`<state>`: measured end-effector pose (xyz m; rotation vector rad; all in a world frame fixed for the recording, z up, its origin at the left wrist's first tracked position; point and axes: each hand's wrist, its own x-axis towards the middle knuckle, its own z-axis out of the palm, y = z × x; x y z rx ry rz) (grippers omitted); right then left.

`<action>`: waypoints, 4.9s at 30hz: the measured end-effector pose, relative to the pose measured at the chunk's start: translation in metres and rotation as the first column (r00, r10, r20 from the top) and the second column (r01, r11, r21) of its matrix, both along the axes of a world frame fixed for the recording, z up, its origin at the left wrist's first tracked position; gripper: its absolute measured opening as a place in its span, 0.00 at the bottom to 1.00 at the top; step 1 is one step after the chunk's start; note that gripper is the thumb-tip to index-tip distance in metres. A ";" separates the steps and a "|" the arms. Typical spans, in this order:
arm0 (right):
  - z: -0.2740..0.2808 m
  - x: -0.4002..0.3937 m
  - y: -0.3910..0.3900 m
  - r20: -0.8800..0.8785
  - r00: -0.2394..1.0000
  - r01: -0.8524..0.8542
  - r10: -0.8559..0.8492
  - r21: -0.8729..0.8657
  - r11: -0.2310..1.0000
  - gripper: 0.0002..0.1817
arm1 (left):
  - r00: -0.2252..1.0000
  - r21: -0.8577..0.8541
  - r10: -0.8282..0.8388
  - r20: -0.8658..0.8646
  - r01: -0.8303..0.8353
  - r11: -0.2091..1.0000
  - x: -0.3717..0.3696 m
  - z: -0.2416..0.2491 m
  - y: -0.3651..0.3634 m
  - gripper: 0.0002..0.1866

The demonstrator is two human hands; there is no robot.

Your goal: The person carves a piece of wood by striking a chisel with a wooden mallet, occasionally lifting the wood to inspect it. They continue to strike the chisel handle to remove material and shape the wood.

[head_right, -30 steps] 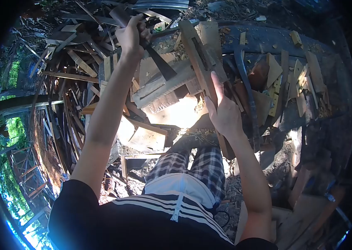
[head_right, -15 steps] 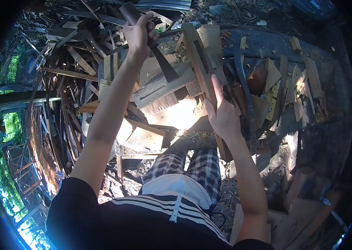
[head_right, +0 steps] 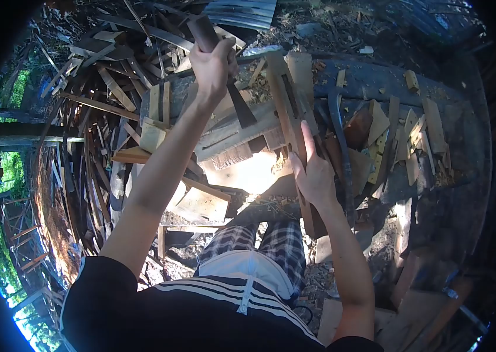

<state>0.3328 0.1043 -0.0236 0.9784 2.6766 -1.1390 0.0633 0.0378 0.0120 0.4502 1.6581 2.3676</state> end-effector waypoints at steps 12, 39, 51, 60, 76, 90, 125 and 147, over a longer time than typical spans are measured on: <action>0.202 -0.054 -0.002 -0.803 0.494 -0.174 0.332 0.282 0.943 0.34 | 0.947 -0.133 0.042 -0.319 -0.089 0.987 0.054 0.014 -0.011 0.13; 0.163 -0.031 0.016 -0.487 0.825 -0.260 0.286 0.121 0.958 0.34 | 0.942 -0.032 0.118 -0.316 -0.135 0.990 0.035 -0.001 -0.004 0.12; -0.015 0.002 0.010 -0.298 0.949 -0.082 0.106 0.091 0.992 0.35 | 0.790 0.165 0.109 0.604 -0.257 0.952 -0.065 -0.087 -0.058 0.06; -0.025 0.004 0.011 -0.263 0.964 -0.051 0.036 -0.052 0.997 0.35 | 0.872 0.254 0.004 0.490 -0.147 0.956 -0.077 -0.038 -0.062 0.05; -0.027 0.006 0.008 -0.279 0.960 -0.016 0.021 0.019 1.000 0.36 | 0.961 -0.147 0.021 0.277 0.021 0.989 -0.030 -0.010 0.019 0.15; -0.026 0.006 0.009 -0.300 0.953 -0.026 0.032 0.024 0.999 0.37 | 0.965 -0.149 0.047 0.260 -0.008 0.989 -0.028 -0.008 0.023 0.15; -0.031 0.006 0.010 -0.404 0.911 -0.044 0.081 0.101 0.994 0.38 | 0.971 -0.080 0.072 0.229 -0.054 0.995 -0.029 -0.015 0.022 0.13; 0.090 -0.016 0.044 -0.465 0.878 -0.113 0.117 0.036 0.993 0.35 | 0.975 0.001 0.145 -0.171 -0.147 0.989 0.012 -0.005 0.021 0.10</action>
